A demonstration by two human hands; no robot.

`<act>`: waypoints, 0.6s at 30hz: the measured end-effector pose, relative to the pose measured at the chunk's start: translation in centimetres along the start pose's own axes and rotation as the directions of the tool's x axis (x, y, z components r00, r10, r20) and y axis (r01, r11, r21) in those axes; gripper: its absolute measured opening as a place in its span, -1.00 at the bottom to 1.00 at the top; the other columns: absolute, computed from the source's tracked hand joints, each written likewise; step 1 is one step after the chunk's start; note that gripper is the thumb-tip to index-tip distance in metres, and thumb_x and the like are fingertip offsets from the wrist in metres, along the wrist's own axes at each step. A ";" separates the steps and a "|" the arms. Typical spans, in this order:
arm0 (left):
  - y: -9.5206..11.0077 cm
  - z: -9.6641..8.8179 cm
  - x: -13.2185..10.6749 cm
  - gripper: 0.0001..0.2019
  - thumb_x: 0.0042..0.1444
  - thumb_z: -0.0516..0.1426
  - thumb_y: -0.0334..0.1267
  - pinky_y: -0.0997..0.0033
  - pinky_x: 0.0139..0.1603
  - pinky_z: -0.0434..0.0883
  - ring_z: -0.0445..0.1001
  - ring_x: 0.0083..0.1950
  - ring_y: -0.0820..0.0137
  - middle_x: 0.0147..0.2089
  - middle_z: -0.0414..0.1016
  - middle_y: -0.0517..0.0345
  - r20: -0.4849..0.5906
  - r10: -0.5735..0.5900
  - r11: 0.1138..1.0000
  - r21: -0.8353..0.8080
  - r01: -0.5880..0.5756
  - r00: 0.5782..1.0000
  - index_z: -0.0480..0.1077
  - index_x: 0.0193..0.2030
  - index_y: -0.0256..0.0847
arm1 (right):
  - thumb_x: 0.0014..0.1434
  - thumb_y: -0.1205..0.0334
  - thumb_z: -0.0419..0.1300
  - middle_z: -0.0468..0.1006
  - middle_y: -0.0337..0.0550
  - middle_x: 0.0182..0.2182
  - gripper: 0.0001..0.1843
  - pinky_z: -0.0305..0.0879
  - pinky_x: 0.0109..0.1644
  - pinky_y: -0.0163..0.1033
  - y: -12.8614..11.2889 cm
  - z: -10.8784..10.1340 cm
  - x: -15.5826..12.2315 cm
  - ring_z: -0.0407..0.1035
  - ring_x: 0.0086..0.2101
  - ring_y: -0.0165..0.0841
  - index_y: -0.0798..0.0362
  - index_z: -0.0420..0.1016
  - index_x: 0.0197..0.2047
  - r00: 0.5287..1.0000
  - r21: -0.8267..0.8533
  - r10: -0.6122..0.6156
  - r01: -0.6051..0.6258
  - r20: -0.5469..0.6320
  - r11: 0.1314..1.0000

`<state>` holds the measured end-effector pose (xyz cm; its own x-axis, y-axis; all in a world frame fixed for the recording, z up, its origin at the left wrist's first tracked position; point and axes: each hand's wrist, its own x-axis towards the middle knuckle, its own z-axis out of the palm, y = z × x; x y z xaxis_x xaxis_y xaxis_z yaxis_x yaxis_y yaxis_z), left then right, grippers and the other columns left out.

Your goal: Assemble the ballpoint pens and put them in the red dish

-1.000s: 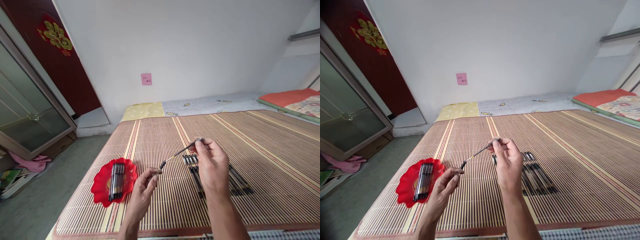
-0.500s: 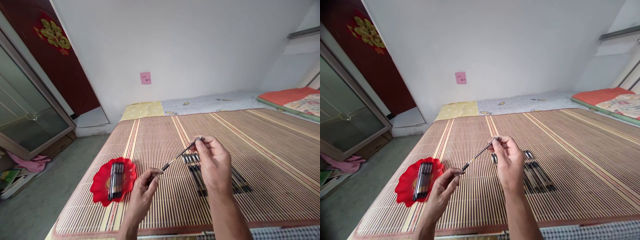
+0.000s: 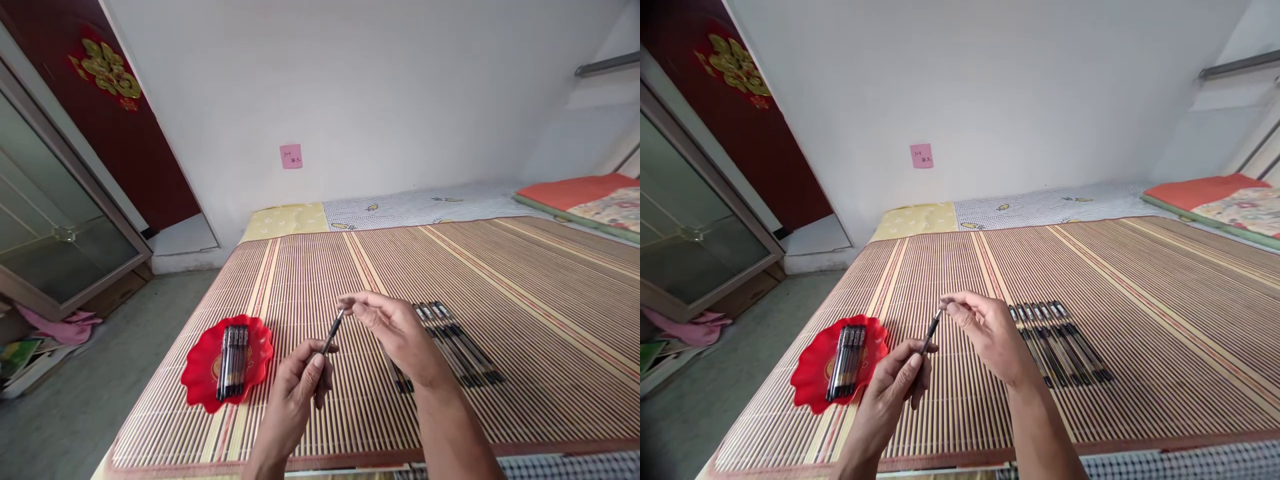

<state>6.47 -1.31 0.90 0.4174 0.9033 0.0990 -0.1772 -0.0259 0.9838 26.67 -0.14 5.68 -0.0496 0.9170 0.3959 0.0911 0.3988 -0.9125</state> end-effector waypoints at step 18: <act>-0.4 1.2 -0.3 -0.64 0.35 0.15 0.02 0.60 -0.59 0.18 0.26 -0.58 0.58 -0.49 0.35 0.26 0.067 -0.065 0.994 -0.080 0.070 0.996 0.46 0.02 -0.27 | 0.30 0.06 0.28 0.51 -0.26 -0.37 -0.79 0.34 -0.17 -0.25 1.0 -0.2 0.4 0.38 -0.31 -0.38 0.01 0.55 -0.27 0.995 0.126 0.077 -0.085 0.068 0.988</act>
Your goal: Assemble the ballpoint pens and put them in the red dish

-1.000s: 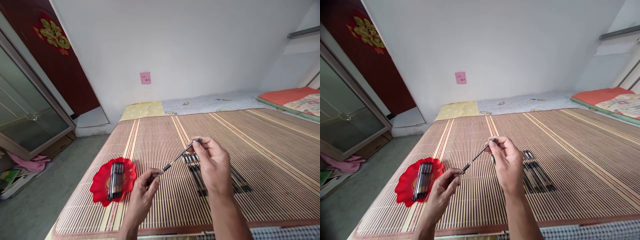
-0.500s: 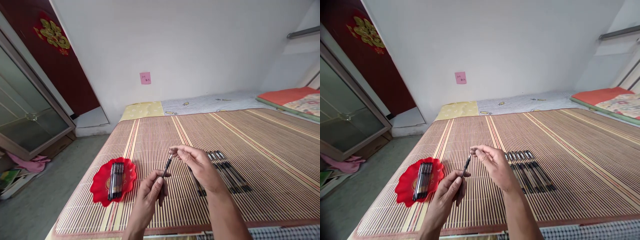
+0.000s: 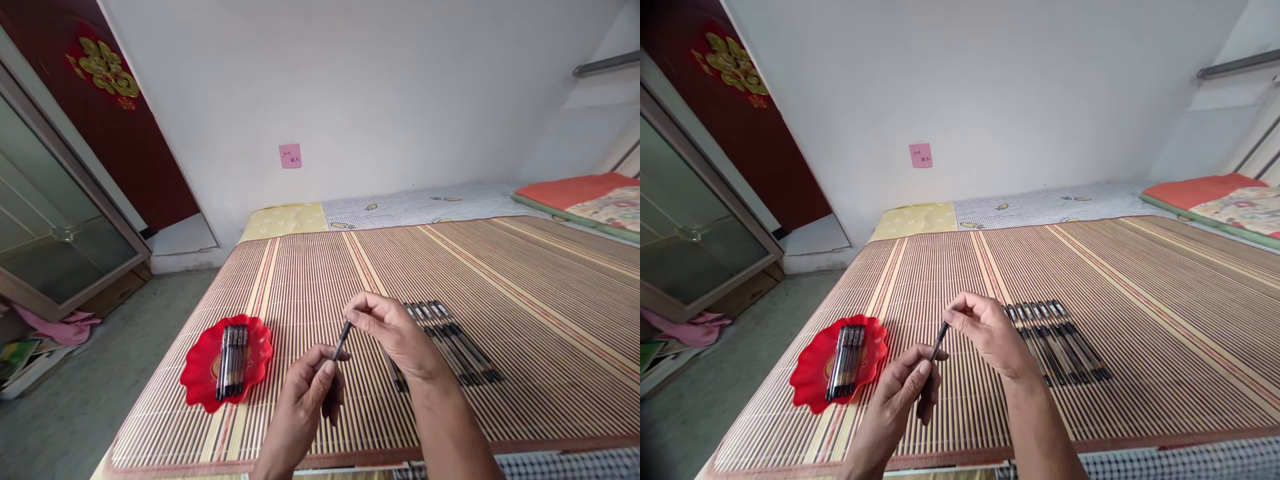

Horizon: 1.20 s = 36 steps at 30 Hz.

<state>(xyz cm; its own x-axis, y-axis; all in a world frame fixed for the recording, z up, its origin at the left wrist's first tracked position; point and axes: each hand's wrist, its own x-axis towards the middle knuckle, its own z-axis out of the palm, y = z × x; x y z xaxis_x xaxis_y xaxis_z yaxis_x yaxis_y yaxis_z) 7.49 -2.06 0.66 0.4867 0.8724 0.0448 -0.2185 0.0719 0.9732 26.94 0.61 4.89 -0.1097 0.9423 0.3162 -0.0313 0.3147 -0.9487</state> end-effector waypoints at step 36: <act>-0.1 1.5 0.2 -0.67 0.36 0.14 0.01 0.60 -0.55 0.24 0.35 -0.59 0.58 -0.43 0.55 0.14 0.013 0.031 0.997 -0.070 -0.030 0.999 0.42 -0.07 -0.27 | 0.33 0.03 0.26 0.60 -0.12 -0.15 -0.76 0.25 0.12 -0.10 1.4 -0.5 0.5 0.42 -0.07 -0.24 -0.04 0.65 -0.10 0.998 0.174 0.011 -0.020 0.058 0.985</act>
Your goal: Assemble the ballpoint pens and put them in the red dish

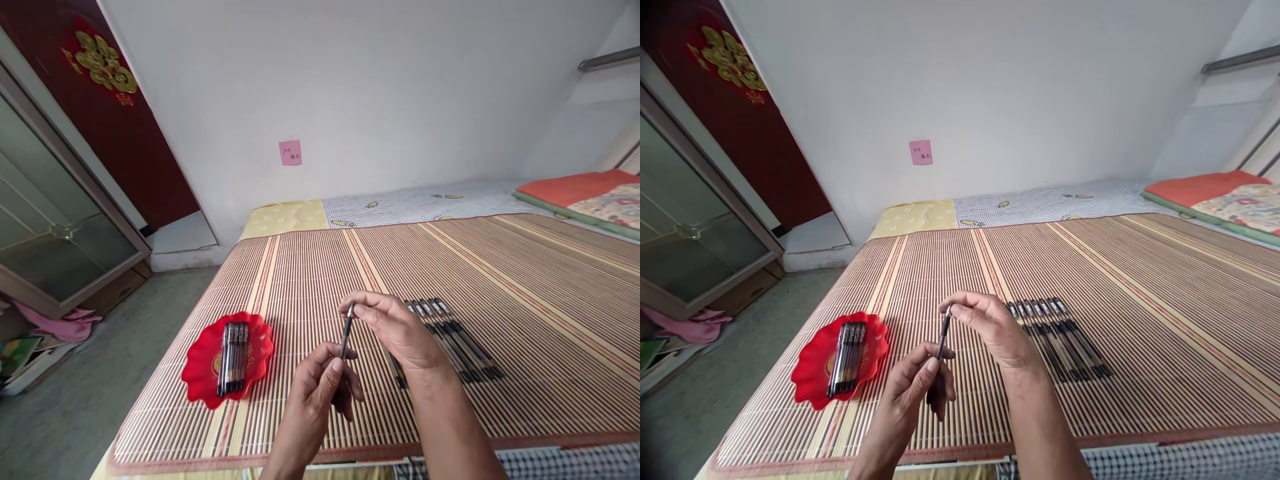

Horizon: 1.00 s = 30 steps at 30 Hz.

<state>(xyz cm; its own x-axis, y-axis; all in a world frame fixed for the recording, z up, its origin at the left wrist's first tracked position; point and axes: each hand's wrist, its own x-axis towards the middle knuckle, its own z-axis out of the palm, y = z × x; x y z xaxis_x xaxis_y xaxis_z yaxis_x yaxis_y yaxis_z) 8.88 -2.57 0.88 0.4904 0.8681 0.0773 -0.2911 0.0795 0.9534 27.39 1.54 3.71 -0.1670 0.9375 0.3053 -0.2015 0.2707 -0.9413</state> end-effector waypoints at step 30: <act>-0.8 -0.2 0.2 -0.72 0.32 0.20 -0.05 0.47 -0.32 0.37 0.63 -0.38 0.39 -0.22 0.70 -0.09 -0.056 -0.004 1.000 -0.003 0.004 0.998 0.43 -0.16 -0.27 | 0.27 0.05 0.31 0.55 -0.17 -0.30 -0.80 0.31 -0.08 -0.19 0.2 0.6 0.4 0.40 -0.22 -0.32 0.00 0.61 -0.27 1.000 -0.103 -0.003 0.001 -0.022 0.995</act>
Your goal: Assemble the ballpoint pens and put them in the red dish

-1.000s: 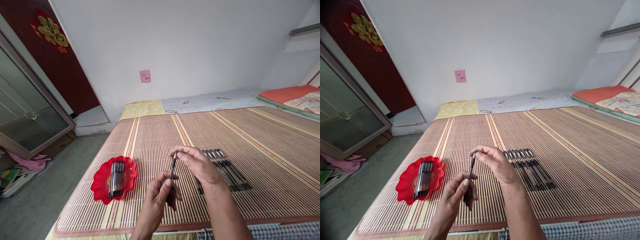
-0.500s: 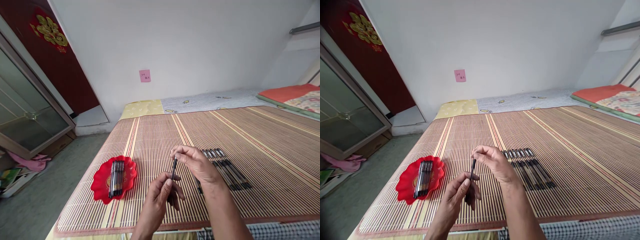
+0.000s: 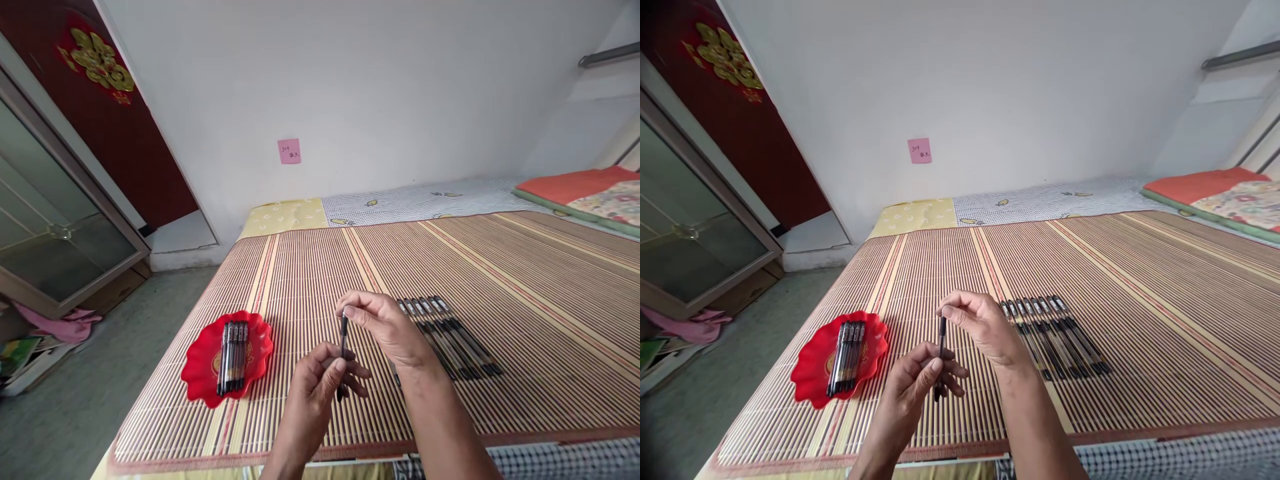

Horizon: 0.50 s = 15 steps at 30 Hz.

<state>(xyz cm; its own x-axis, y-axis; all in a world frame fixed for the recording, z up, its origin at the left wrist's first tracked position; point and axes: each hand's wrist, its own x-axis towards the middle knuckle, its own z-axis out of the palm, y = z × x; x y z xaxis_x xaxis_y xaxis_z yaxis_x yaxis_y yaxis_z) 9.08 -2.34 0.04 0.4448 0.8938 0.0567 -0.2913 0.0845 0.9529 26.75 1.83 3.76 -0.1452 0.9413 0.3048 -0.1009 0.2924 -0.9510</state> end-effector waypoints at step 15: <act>1.8 -5.1 0.7 -0.70 0.10 0.38 -0.10 0.53 -0.42 0.43 0.53 -0.49 0.47 -0.37 0.64 0.13 -0.417 0.099 0.993 0.099 -0.062 0.903 0.46 -0.23 -0.25 | 0.45 0.33 -0.06 0.55 0.19 0.16 -0.55 0.34 0.15 -0.09 5.3 2.2 1.9 0.45 0.11 -0.11 0.20 0.53 0.22 0.955 -0.763 0.218 -0.293 -0.202 0.576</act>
<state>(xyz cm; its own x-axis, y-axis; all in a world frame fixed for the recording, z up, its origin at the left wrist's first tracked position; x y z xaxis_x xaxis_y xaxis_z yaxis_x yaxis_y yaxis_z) 4.54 0.67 0.30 0.0197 0.9996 0.0207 -0.2329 -0.0156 0.9724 23.80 4.79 -0.55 0.0378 0.9966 0.0731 0.7358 0.0217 -0.6768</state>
